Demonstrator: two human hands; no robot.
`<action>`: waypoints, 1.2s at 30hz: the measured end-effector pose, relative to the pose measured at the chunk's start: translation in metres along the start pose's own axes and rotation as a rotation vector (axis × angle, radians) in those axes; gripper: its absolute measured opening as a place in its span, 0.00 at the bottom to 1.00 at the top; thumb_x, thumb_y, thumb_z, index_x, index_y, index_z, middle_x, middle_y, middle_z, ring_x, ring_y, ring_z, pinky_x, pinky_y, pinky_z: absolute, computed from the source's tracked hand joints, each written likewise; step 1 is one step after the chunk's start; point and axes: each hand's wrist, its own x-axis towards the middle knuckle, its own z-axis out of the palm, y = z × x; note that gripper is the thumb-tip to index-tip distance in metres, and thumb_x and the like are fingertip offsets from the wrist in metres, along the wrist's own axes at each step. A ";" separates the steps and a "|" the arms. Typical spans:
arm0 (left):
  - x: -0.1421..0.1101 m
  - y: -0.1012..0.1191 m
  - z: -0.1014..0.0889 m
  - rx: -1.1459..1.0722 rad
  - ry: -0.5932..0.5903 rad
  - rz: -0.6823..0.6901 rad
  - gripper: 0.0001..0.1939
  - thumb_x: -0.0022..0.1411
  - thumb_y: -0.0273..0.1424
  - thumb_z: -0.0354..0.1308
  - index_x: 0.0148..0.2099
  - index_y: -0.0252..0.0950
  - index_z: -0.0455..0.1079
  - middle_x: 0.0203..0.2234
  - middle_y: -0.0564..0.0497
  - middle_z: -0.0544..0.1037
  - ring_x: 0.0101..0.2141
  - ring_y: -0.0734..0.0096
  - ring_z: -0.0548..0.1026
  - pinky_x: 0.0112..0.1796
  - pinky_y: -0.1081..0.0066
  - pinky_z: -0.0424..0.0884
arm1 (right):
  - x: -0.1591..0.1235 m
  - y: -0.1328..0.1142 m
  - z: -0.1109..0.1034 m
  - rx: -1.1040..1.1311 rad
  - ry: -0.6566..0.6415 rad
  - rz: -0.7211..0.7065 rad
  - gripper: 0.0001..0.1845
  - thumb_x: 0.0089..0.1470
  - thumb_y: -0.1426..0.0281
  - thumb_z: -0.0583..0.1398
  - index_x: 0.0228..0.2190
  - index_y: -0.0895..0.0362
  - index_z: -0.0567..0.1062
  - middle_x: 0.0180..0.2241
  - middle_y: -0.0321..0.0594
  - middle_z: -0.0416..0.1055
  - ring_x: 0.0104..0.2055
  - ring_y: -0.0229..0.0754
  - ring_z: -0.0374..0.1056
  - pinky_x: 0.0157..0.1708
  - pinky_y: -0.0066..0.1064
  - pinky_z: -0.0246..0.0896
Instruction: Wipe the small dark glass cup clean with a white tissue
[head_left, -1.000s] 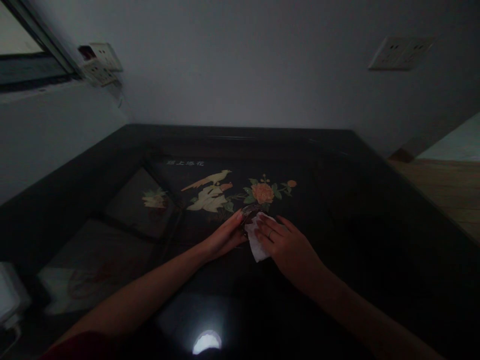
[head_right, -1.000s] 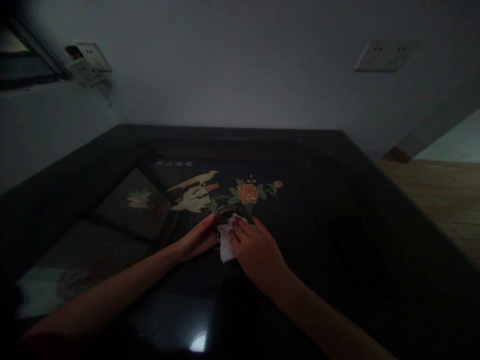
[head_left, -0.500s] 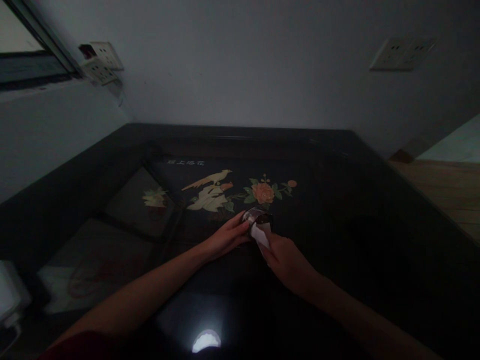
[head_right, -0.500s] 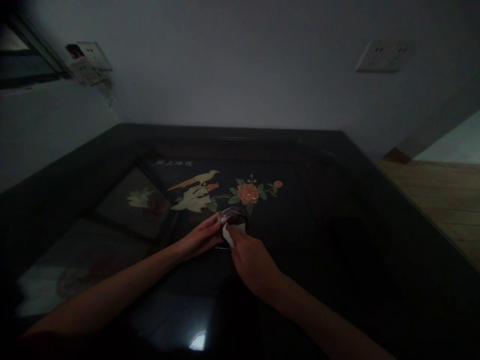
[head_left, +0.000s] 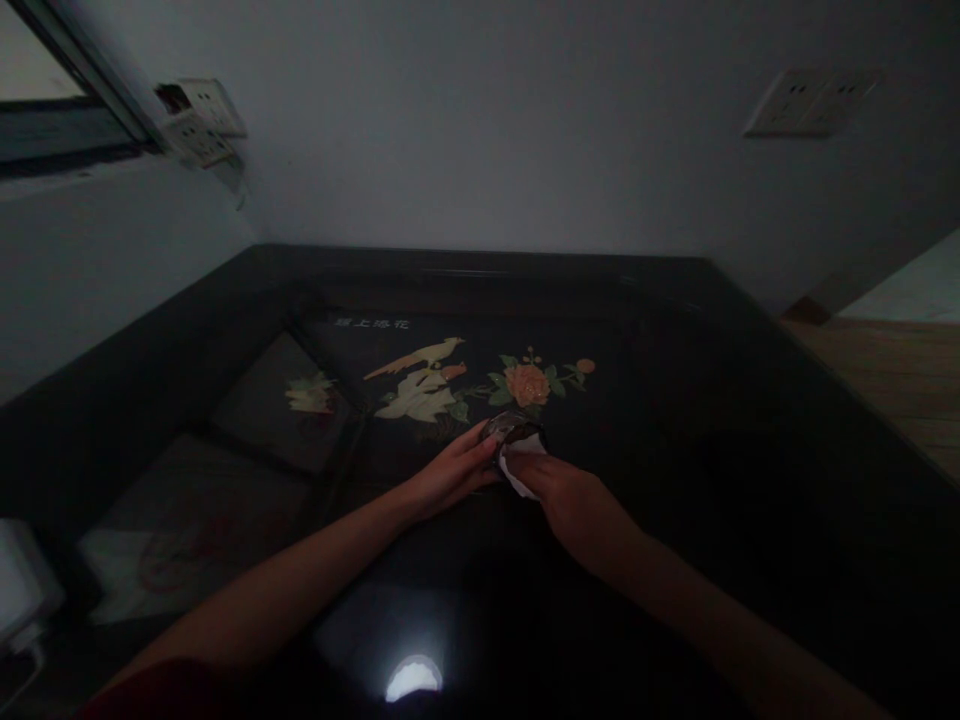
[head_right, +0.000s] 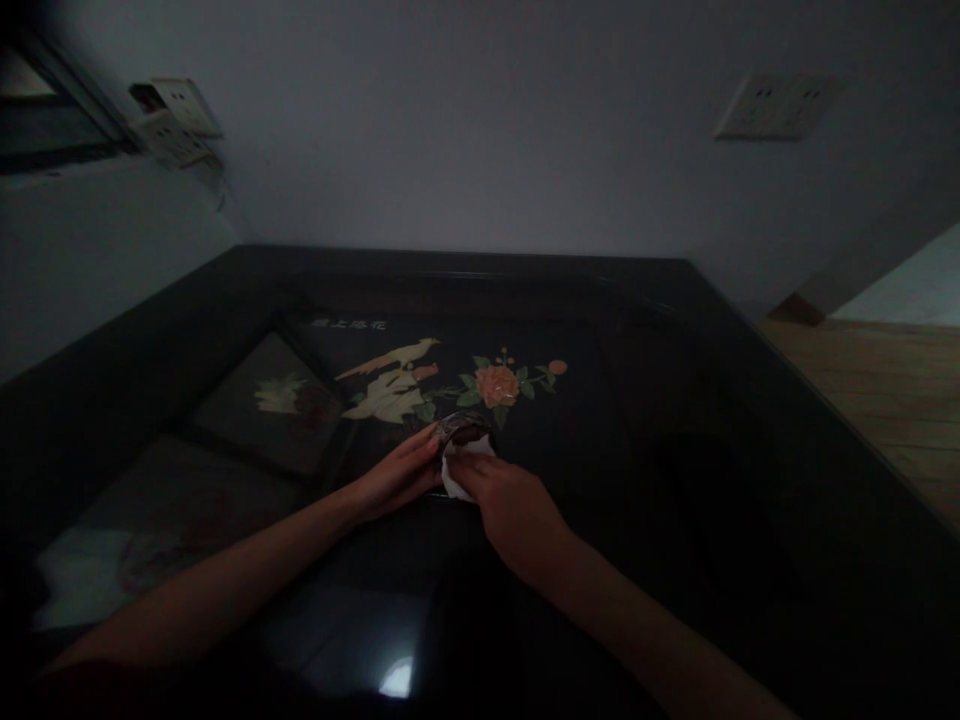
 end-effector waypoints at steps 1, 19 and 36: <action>0.000 0.000 0.000 -0.006 0.004 0.001 0.20 0.58 0.35 0.61 0.52 0.38 0.68 0.51 0.43 0.71 0.50 0.60 0.69 0.49 0.62 0.64 | 0.000 0.001 -0.001 -0.088 -0.015 -0.025 0.25 0.56 0.82 0.47 0.53 0.59 0.69 0.52 0.46 0.70 0.55 0.45 0.66 0.52 0.40 0.63; 0.002 -0.003 -0.001 0.041 -0.002 0.009 0.20 0.57 0.36 0.61 0.52 0.38 0.68 0.50 0.44 0.72 0.50 0.61 0.69 0.49 0.63 0.63 | 0.002 -0.005 -0.010 0.032 -0.075 0.047 0.26 0.54 0.83 0.48 0.51 0.58 0.71 0.51 0.48 0.71 0.54 0.45 0.66 0.56 0.45 0.55; 0.000 -0.004 -0.001 0.055 0.054 0.030 0.21 0.56 0.38 0.62 0.51 0.41 0.69 0.49 0.47 0.72 0.49 0.61 0.69 0.47 0.64 0.65 | 0.003 -0.008 -0.004 0.460 -0.018 0.228 0.16 0.56 0.77 0.49 0.40 0.61 0.75 0.38 0.45 0.77 0.38 0.43 0.73 0.40 0.32 0.66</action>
